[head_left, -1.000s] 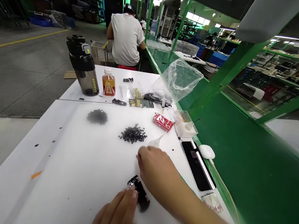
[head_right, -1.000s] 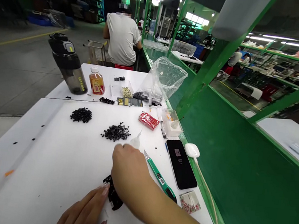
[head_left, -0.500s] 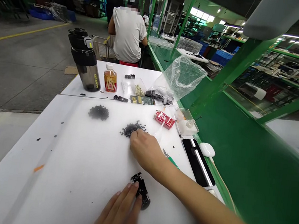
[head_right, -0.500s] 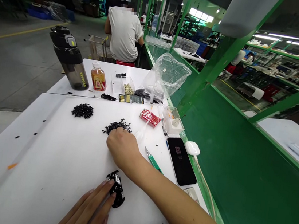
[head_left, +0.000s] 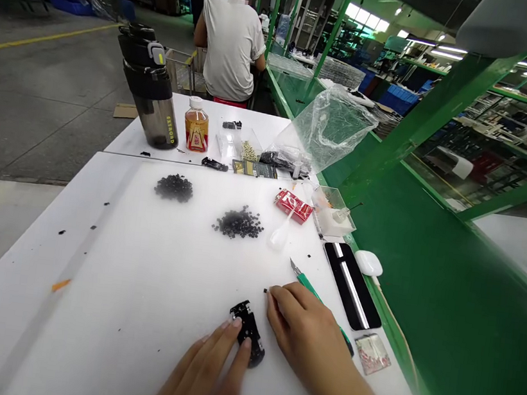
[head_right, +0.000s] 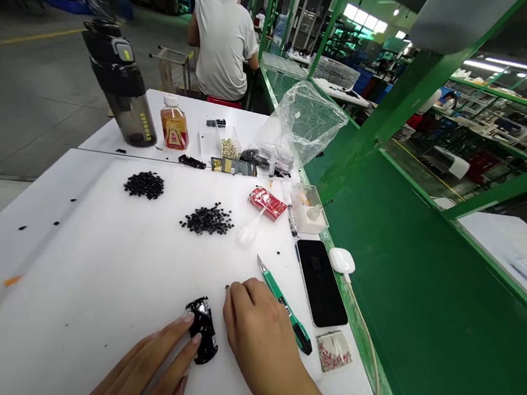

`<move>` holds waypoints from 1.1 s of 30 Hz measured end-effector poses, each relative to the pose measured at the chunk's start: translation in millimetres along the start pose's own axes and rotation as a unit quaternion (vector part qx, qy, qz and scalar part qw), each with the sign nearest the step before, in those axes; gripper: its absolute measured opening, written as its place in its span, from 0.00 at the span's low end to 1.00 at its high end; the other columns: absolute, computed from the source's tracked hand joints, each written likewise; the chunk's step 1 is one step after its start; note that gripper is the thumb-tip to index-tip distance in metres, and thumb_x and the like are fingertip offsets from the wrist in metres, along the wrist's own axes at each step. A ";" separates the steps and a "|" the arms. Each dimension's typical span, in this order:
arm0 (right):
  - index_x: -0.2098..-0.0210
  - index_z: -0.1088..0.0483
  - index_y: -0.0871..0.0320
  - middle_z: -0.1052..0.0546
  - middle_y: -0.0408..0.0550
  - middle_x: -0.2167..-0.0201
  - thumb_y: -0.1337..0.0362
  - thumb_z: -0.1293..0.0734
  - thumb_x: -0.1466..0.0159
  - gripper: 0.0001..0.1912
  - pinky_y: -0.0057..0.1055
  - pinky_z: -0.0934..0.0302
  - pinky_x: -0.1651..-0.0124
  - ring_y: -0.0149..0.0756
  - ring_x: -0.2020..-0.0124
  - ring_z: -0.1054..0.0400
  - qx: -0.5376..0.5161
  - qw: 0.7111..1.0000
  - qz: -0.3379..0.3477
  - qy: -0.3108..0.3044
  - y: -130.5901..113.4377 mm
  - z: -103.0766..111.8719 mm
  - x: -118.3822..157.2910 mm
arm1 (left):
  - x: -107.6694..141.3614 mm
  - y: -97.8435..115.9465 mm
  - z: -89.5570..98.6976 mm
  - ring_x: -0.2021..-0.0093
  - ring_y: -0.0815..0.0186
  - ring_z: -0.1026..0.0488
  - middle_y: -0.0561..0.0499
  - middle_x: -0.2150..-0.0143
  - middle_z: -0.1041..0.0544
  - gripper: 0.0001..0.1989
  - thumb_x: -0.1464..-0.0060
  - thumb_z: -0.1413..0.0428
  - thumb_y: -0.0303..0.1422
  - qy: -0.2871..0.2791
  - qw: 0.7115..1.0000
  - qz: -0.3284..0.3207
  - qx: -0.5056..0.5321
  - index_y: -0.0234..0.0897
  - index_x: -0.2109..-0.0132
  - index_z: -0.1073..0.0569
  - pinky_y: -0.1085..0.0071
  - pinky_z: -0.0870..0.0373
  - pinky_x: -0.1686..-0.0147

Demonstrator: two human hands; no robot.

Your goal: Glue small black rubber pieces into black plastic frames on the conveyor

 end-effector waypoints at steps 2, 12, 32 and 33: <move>0.61 0.25 0.58 0.24 0.47 0.64 0.66 0.41 0.28 0.13 0.35 0.35 0.62 0.36 0.66 0.27 -0.049 0.998 -0.034 -0.036 6.2 6.3 -6.0 | -1.5 0.9 1.0 0.35 0.61 0.33 0.45 0.37 0.28 0.21 0.39 0.48 0.22 0.014 1.000 0.010 0.005 0.34 0.41 0.26 0.64 0.36 0.37; 0.62 0.27 0.58 0.24 0.43 0.67 0.71 0.38 0.33 0.07 0.32 0.38 0.63 0.33 0.67 0.31 -0.128 0.973 -0.064 -0.181 12.5 5.7 -31.8 | 2.0 0.2 4.4 0.35 0.55 0.32 0.45 0.38 0.26 0.20 0.40 0.47 0.22 0.010 0.999 0.031 0.028 0.30 0.41 0.27 0.55 0.39 0.35; 0.51 0.37 0.57 0.29 0.47 0.62 0.71 0.41 0.27 0.07 0.34 0.34 0.59 0.37 0.62 0.33 -0.102 0.977 0.116 -0.150 -22.7 4.6 54.0 | -3.1 1.4 5.7 0.35 0.68 0.34 0.57 0.35 0.29 0.23 0.37 0.53 0.19 -0.041 0.997 0.039 0.043 0.30 0.36 0.32 0.64 0.50 0.28; 0.50 0.36 0.57 0.29 0.48 0.62 0.71 0.41 0.27 0.08 0.34 0.35 0.59 0.37 0.62 0.33 -0.093 0.977 0.124 -0.146 -23.2 2.8 54.4 | -3.0 2.1 5.6 0.35 0.67 0.34 0.57 0.35 0.30 0.23 0.37 0.53 0.19 -0.041 0.998 0.037 0.043 0.30 0.36 0.32 0.64 0.49 0.29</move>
Point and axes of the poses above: each hand's wrist, its own x-axis away from the middle knuckle, its own z-axis out of the back of the hand, y = z × x, the point moved 4 cm from there along -x, towards the middle knuckle
